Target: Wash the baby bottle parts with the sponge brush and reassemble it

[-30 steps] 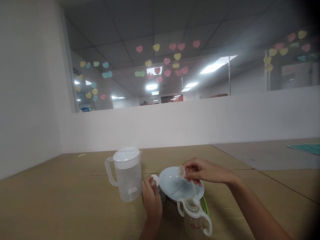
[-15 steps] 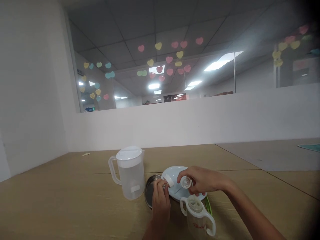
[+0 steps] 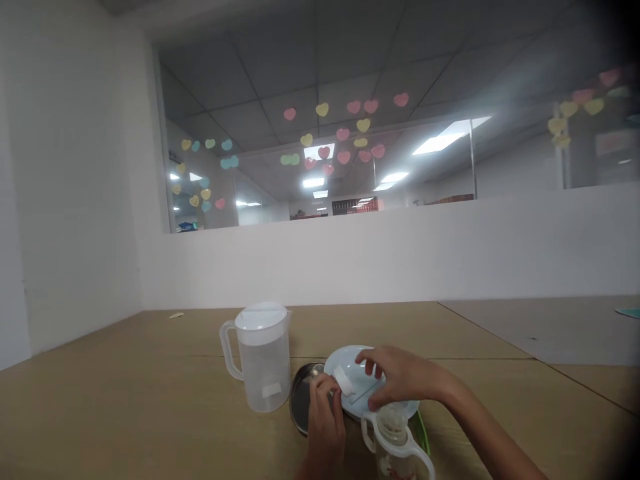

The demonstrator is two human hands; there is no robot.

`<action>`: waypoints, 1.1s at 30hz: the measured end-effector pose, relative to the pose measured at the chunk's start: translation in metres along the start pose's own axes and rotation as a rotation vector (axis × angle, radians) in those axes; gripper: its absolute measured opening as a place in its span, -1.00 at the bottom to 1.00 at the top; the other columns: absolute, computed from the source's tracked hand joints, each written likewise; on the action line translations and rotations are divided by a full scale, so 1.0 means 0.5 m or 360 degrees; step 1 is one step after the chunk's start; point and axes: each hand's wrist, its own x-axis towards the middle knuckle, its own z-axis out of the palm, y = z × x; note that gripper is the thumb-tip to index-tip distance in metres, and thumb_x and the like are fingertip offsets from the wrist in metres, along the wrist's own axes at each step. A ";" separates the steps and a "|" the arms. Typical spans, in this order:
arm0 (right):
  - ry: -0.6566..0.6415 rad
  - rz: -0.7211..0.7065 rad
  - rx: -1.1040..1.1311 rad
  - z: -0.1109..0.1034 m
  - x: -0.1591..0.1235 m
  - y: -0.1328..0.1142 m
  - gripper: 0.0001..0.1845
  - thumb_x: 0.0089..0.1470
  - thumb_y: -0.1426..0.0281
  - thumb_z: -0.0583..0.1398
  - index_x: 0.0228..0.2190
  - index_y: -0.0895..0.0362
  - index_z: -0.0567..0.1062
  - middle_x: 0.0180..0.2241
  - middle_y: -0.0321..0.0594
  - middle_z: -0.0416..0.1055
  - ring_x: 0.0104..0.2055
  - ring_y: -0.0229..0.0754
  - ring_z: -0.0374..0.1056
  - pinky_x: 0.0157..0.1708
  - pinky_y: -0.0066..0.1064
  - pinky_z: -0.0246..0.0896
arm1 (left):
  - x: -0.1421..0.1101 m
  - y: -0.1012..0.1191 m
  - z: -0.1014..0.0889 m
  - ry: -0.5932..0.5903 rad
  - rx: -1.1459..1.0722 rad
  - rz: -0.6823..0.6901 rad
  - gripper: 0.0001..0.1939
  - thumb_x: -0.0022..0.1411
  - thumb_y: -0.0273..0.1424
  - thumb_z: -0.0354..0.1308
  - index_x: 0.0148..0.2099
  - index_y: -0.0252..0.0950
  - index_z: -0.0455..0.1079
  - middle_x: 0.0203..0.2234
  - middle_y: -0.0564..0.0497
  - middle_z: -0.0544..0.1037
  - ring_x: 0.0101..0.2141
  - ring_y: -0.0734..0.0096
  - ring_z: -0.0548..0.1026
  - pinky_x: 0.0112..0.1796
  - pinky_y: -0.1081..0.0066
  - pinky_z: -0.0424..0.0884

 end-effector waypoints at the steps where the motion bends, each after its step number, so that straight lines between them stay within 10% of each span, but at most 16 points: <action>1: 0.0070 -0.0073 0.0044 0.009 0.004 -0.005 -0.20 -0.37 0.22 0.33 -0.01 0.14 0.33 -0.13 -0.12 0.38 -0.13 -0.06 0.30 -0.19 -0.33 0.16 | -0.001 0.001 0.000 0.0000 -0.0012 -0.0004 -0.86 0.30 -0.48 -0.11 -0.19 -0.31 0.27 -0.33 -0.08 0.41 -0.27 0.40 0.45 -0.27 0.36 0.43; 10: 0.0184 -0.0620 0.0166 0.075 0.067 -0.013 -0.63 -0.22 0.43 0.22 -0.25 0.06 0.45 -0.25 -0.31 0.44 -0.20 -0.18 0.31 -0.24 -0.43 0.13 | 0.004 0.017 0.002 0.0193 -0.0147 0.0037 -0.89 0.29 -0.48 -0.09 -0.28 -0.30 0.25 -0.43 -0.02 0.39 -0.40 0.44 0.42 -0.39 0.42 0.40; 15: 0.0393 -0.0799 0.0261 0.065 0.083 0.025 -0.69 -0.21 0.48 0.22 -0.30 0.06 0.49 -0.28 -0.30 0.44 -0.18 -0.21 0.29 -0.16 -0.42 0.11 | 0.019 0.041 0.003 -0.0010 -0.0205 -0.0098 -0.74 0.29 -0.53 -0.17 -0.43 -0.27 0.22 -0.51 0.02 0.32 -0.46 0.42 0.37 -0.39 0.38 0.38; 33: 0.0346 -0.0405 0.0234 0.041 0.070 0.050 -0.63 -0.31 0.39 0.28 -0.32 0.09 0.45 -0.33 -0.32 0.41 -0.30 -0.23 0.28 -0.36 -0.47 0.09 | 0.019 0.048 -0.008 -0.0179 0.0045 0.0045 -0.79 0.31 -0.49 -0.18 -0.24 -0.30 0.28 -0.36 -0.07 0.40 -0.32 0.41 0.45 -0.30 0.39 0.41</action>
